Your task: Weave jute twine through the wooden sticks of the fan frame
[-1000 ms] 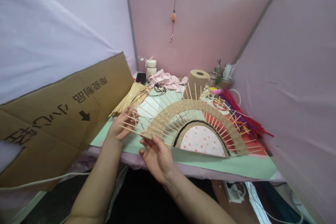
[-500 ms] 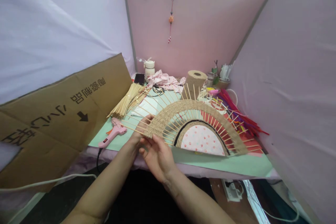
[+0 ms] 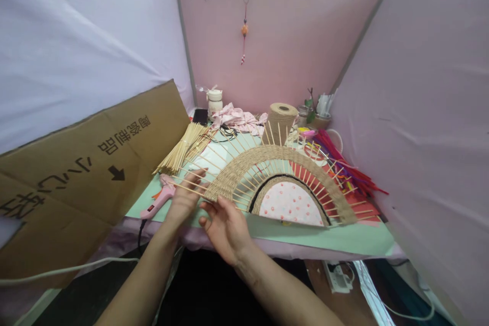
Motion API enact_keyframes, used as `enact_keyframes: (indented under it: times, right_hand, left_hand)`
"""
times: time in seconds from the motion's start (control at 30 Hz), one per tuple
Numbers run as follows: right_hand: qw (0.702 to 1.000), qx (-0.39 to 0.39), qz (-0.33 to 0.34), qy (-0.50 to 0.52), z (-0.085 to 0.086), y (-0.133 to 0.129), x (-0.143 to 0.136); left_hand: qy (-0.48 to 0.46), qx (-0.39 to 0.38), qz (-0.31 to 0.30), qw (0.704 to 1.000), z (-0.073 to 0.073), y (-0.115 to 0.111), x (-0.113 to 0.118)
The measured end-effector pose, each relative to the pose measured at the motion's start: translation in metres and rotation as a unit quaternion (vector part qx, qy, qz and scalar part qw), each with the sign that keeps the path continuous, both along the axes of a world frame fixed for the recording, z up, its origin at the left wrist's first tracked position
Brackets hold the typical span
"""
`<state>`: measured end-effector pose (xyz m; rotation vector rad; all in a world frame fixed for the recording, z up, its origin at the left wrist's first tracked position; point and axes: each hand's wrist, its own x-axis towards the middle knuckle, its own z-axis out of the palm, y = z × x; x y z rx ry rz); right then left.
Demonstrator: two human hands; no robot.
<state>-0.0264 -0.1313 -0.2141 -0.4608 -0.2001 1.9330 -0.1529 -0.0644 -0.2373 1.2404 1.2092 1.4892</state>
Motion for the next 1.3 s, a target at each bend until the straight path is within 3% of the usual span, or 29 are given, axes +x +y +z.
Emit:
enact_keyframes:
  times: [0.1, 0.3, 0.57, 0.7, 0.77, 0.83, 0.87, 0.97, 1.03, 1.1, 1.2, 1.27, 1.3]
  right_hand:
    - [1.000, -0.008, 0.003, -0.004, -0.001, 0.001, -0.001]
    - [1.000, 0.003, 0.004, 0.009, -0.002, 0.002, -0.001]
    - [0.999, 0.013, 0.030, -0.012, -0.005, 0.003, -0.002]
    - [0.992, 0.047, 0.063, -0.099, -0.009, -0.002, 0.002]
    - [0.965, 0.107, 0.142, -0.193, -0.005, -0.009, 0.012]
    - [0.905, 0.200, 0.216, -0.307, 0.005, -0.019, 0.028]
    - [0.869, 0.250, 0.223, -0.365, 0.012, -0.023, 0.037]
    - [0.782, 0.356, 0.089, -0.504, 0.035, -0.036, 0.061]
    - [0.761, 0.369, 0.037, -0.533, 0.041, -0.041, 0.068]
    - [0.782, 0.340, 0.092, -0.515, 0.033, -0.044, 0.066]
    - [0.880, 0.233, 0.166, -0.380, 0.004, -0.042, 0.050]
    - [0.956, 0.145, 0.096, -0.236, -0.014, -0.038, 0.039]
    - [0.979, 0.106, 0.047, -0.168, -0.020, -0.035, 0.034]
  left_hand:
    - [-0.015, 0.040, 0.078, 0.996, 0.004, -0.014, -0.010]
    - [-0.128, -0.068, -0.091, 0.985, 0.013, -0.026, -0.001]
    - [-0.234, -0.140, -0.148, 0.951, 0.023, -0.039, 0.001]
    - [-0.276, -0.133, -0.175, 0.936, 0.025, -0.043, 0.000]
    - [-0.288, -0.131, -0.171, 0.933, 0.024, -0.044, 0.001]
    - [-0.296, -0.132, -0.171, 0.930, 0.022, -0.043, 0.001]
    - [-0.299, -0.132, -0.172, 0.929, 0.021, -0.043, 0.001]
    - [-0.303, -0.131, -0.176, 0.928, 0.021, -0.044, 0.003]
    - [-0.306, -0.132, -0.174, 0.926, 0.023, -0.045, 0.004]
    - [-0.312, -0.132, -0.167, 0.926, 0.025, -0.046, 0.006]
    - [-0.318, -0.128, -0.160, 0.926, 0.030, -0.050, 0.008]
    - [-0.318, -0.127, -0.161, 0.925, 0.033, -0.053, 0.008]
    - [-0.319, -0.128, -0.163, 0.925, 0.034, -0.055, 0.008]
